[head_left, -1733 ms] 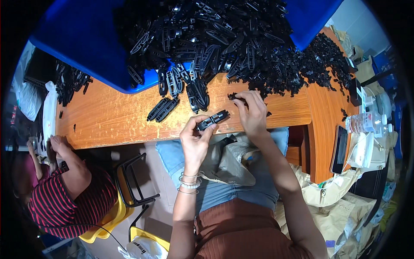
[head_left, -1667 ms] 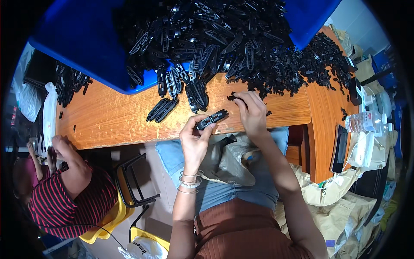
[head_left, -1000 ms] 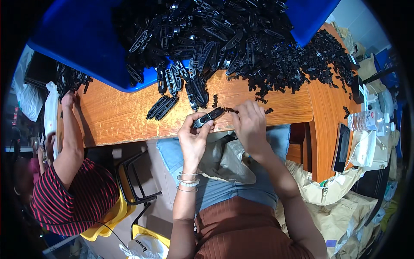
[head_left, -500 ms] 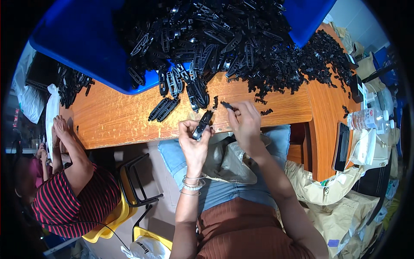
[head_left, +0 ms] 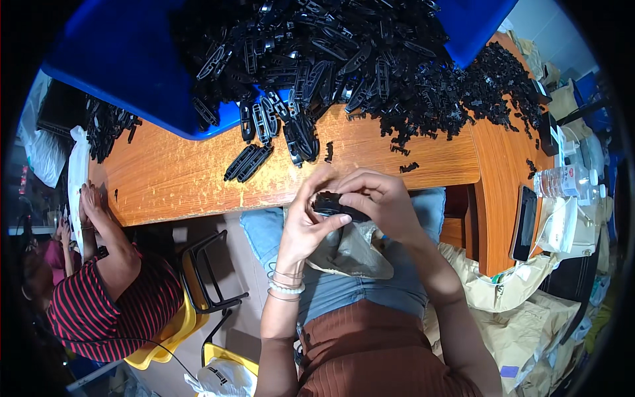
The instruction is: Assembling small black plastic components by hand at a workbench.
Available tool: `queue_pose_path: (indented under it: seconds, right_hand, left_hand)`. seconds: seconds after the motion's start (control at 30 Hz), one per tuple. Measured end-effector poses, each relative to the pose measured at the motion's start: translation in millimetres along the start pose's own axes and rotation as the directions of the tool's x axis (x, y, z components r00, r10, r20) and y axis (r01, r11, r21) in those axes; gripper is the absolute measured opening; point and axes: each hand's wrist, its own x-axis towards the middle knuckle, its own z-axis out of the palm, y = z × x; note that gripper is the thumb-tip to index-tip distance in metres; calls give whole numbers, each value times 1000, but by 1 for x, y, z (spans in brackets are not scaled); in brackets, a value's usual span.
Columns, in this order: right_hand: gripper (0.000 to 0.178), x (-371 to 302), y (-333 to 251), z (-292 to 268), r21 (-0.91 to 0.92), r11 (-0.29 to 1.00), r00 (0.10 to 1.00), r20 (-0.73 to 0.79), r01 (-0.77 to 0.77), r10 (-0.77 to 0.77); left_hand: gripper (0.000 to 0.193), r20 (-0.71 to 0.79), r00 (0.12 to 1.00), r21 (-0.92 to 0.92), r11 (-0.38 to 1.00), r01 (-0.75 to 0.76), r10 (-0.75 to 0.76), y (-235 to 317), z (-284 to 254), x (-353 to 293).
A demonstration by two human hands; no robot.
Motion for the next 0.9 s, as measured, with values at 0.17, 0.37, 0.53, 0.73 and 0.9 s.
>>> queue_pose_path:
  seconds: [0.17,0.37,0.53,0.73,0.9]
  right_hand:
    - [14,-8,5,-5,-422,839,933,50,344,-357]
    - [15,-12,7,-10,-647,565,829,199,512,-523]
    - [19,-14,6,-11,-749,406,796,260,523,-547]
    - [23,-15,6,-10,-400,915,995,103,50,-10]
    - [19,-15,10,-12,-313,946,983,180,89,-33]
  left_hand:
    - [24,74,994,262,963,61,-83,8,-13,-6]
    - [23,77,986,104,984,143,-151,8,-11,-8]
    - [21,45,992,129,986,109,-116,4,-10,-8]
    - [15,42,997,248,967,51,-63,5,-11,-11]
    - [18,161,977,230,968,103,-142,10,-26,-7]
